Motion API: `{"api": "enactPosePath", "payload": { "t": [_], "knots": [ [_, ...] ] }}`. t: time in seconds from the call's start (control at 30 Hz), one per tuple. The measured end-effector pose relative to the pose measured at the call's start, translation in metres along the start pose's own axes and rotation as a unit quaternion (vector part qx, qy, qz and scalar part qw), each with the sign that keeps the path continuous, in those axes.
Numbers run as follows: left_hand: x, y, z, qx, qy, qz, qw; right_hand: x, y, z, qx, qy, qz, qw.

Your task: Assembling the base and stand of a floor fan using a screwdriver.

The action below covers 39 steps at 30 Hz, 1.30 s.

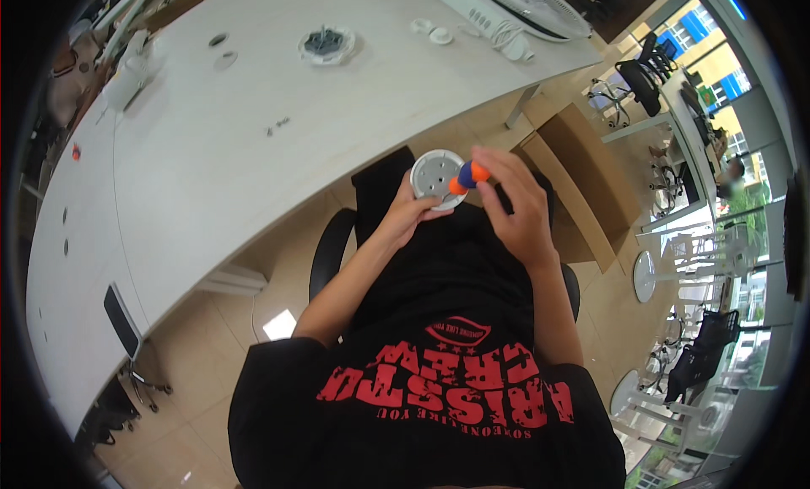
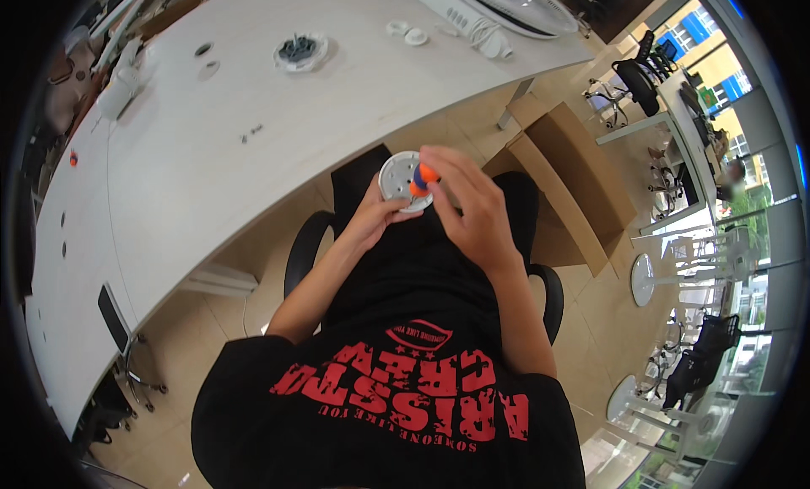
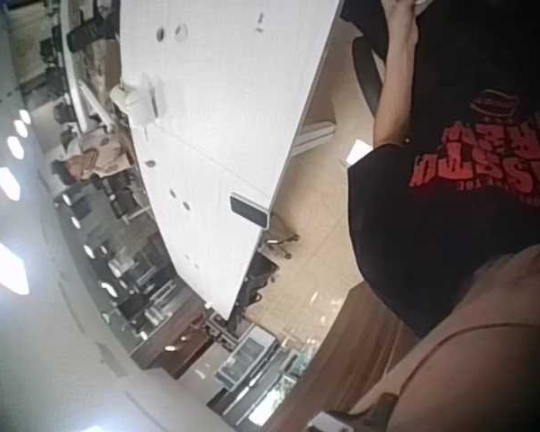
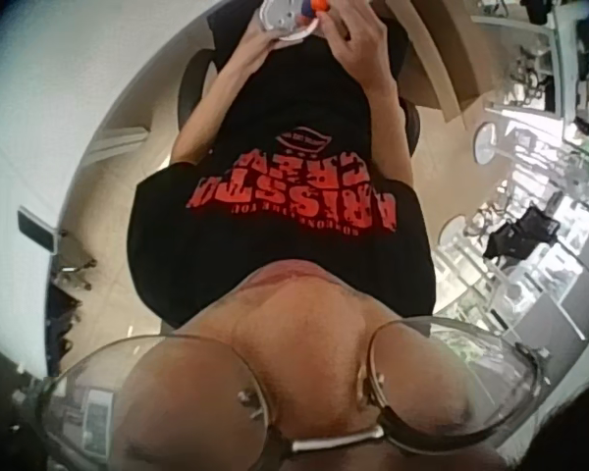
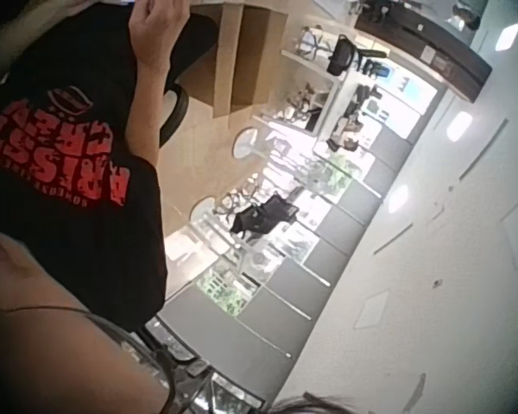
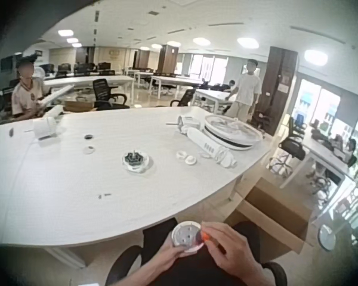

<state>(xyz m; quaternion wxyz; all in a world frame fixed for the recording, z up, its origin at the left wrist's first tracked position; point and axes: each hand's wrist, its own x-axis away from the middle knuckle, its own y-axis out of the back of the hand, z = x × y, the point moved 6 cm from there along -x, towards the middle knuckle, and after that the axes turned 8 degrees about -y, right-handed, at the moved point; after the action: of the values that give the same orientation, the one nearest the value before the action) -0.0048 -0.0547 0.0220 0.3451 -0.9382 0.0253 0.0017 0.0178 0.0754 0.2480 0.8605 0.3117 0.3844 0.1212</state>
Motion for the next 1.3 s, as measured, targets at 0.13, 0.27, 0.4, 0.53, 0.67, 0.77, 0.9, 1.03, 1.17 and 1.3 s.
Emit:
{"api": "enactPosePath", "payload": {
  "t": [0.13,0.27,0.4,0.53,0.67,0.77,0.9,1.03,1.17,1.3],
  "knots": [
    [0.008,0.010,0.013,-0.006,0.021,-0.019,1.000,0.010,-0.009,-0.009,-0.011,-0.013,0.057,0.998],
    [0.020,-0.003,0.005,-0.015,0.012,0.000,1.000,0.018,-0.006,0.005,-0.028,-0.023,0.038,0.999],
    [0.021,0.001,0.005,-0.010,0.020,-0.016,1.000,0.014,-0.003,0.019,-0.044,0.041,0.037,0.997],
    [0.016,0.000,0.004,-0.024,0.003,0.005,1.000,0.012,-0.003,0.023,-0.006,0.040,0.052,0.998],
    [0.011,-0.003,0.002,-0.003,0.006,0.008,1.000,0.011,-0.008,0.016,0.010,-0.016,0.081,0.997],
    [0.009,0.000,0.005,-0.012,0.021,-0.014,1.000,0.009,-0.009,0.012,0.001,-0.035,0.073,0.997],
    [0.012,0.006,0.010,-0.031,0.015,-0.011,0.999,0.009,-0.005,0.019,-0.002,0.056,0.024,0.998],
    [0.017,0.003,0.006,-0.011,0.014,-0.004,1.000,0.017,-0.004,0.008,0.031,-0.023,0.053,0.998],
    [0.017,-0.003,0.006,-0.013,0.018,0.003,1.000,0.018,-0.005,0.003,0.028,-0.079,0.062,0.995],
    [0.015,-0.006,0.007,-0.026,0.012,-0.011,1.000,0.018,0.001,0.015,0.020,0.031,0.004,0.999]
  ]
}}
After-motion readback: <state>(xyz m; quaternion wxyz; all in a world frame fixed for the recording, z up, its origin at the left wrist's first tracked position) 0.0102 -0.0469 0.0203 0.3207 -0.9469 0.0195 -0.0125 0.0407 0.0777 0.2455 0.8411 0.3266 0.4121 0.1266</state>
